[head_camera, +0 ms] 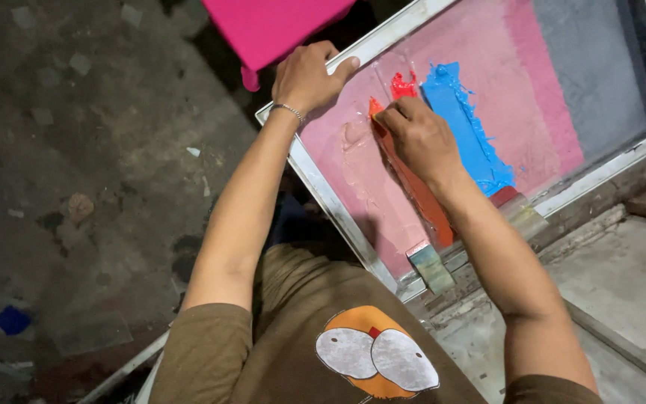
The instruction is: Applying multiple colors of ink to a screen and printing designs onto shirts using a squeegee.
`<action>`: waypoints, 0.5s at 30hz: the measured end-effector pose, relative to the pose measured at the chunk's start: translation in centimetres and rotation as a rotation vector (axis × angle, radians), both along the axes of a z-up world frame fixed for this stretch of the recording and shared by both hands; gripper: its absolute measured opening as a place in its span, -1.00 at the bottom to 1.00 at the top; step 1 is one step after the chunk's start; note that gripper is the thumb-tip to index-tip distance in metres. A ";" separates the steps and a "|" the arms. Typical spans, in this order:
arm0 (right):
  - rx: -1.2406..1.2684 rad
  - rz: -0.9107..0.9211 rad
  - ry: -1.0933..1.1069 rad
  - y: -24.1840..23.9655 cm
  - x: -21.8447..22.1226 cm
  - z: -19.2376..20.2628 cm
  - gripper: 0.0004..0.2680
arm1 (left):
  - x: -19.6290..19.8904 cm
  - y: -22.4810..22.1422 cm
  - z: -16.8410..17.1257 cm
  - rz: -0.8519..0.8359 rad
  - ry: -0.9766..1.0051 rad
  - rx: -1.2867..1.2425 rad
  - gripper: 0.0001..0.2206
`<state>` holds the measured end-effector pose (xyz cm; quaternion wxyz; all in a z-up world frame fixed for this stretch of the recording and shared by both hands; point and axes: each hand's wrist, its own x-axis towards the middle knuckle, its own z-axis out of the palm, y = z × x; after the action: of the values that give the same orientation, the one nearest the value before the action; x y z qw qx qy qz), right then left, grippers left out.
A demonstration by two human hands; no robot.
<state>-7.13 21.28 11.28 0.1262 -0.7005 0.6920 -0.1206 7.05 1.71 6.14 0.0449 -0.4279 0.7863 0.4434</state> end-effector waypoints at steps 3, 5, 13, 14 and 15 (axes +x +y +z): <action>-0.050 0.015 -0.016 -0.1 -0.6 0.6 -0.89 | 0.0 0.2 -0.6 -0.007 0.005 -0.043 -0.54; -0.067 0.016 0.000 -0.3 -0.8 0.0 -0.87 | -0.1 0.2 -0.5 0.001 0.004 -0.037 -0.54; -0.109 0.018 0.089 -1.1 -0.8 -0.5 -0.98 | -0.2 0.3 -1.6 0.008 0.012 -0.061 -0.52; -0.086 -0.011 0.105 -1.2 -0.7 -1.1 -0.99 | -0.2 0.3 -1.6 0.007 0.014 -0.065 -0.53; -0.063 -0.042 0.123 -1.4 -0.7 -1.6 -0.97 | -0.3 0.2 -1.7 0.007 0.018 -0.069 -0.53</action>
<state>-7.82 19.90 9.71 0.0588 -0.6956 0.7087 -0.1016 6.77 1.94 4.45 0.0217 -0.4278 0.8001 0.4199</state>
